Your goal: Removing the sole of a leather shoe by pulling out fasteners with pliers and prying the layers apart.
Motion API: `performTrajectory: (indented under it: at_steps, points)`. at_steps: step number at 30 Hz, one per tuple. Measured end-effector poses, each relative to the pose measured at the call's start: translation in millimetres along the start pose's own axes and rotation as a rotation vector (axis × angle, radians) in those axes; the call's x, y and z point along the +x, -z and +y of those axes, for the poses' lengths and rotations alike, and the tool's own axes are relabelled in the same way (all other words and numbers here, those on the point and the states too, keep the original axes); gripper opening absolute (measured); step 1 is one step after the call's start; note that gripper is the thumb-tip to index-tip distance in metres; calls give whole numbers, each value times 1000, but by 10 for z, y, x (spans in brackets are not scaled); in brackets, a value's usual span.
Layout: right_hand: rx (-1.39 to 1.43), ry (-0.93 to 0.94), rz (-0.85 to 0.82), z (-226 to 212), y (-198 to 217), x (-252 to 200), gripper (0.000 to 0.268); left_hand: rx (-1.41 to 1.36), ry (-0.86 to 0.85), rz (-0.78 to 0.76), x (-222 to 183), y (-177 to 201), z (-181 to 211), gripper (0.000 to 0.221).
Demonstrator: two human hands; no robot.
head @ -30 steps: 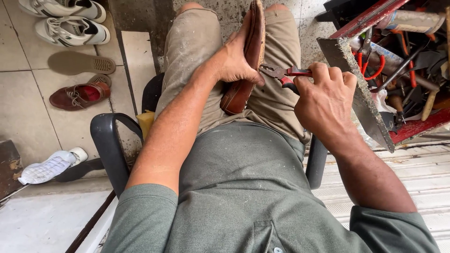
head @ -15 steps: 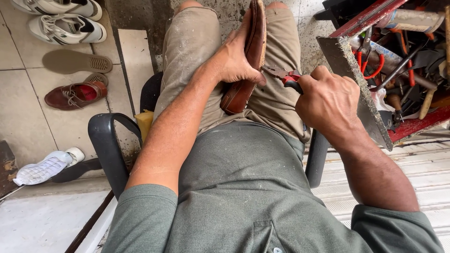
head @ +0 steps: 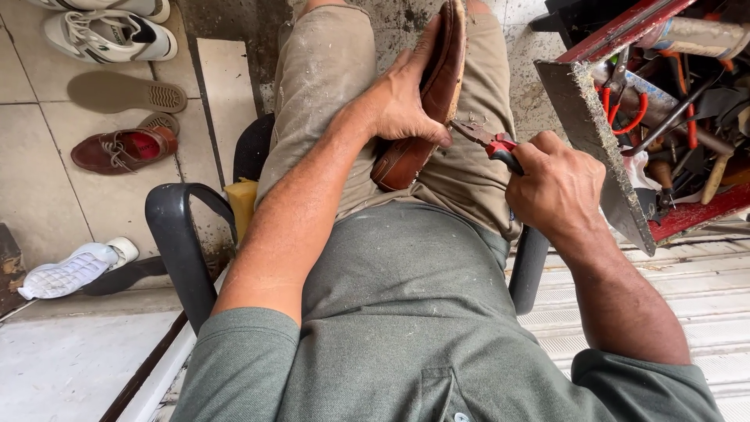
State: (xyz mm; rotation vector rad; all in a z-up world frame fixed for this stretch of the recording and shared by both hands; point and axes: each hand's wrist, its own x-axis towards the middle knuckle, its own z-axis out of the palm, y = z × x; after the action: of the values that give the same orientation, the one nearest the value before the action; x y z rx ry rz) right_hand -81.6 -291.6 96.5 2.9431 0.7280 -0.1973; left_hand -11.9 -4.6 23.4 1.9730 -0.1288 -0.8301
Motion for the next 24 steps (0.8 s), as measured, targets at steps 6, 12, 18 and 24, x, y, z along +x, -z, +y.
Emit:
performTrajectory:
  at_steps: [6,12,18,24]
  points:
    - [13,-18,-49,30,20,-83,13,-40,-167,59,41,-87,-155,167]
    - [-27,-21,-88,-4,75,-63,21,-8,-347,109,90,-132,-253,170]
    - [52,25,-99,-268,248,295,11,-623,-404,53,211,133,-85,153]
    - [144,-74,-175,-245,70,350,15,-369,-204,337,653,-57,-340,116]
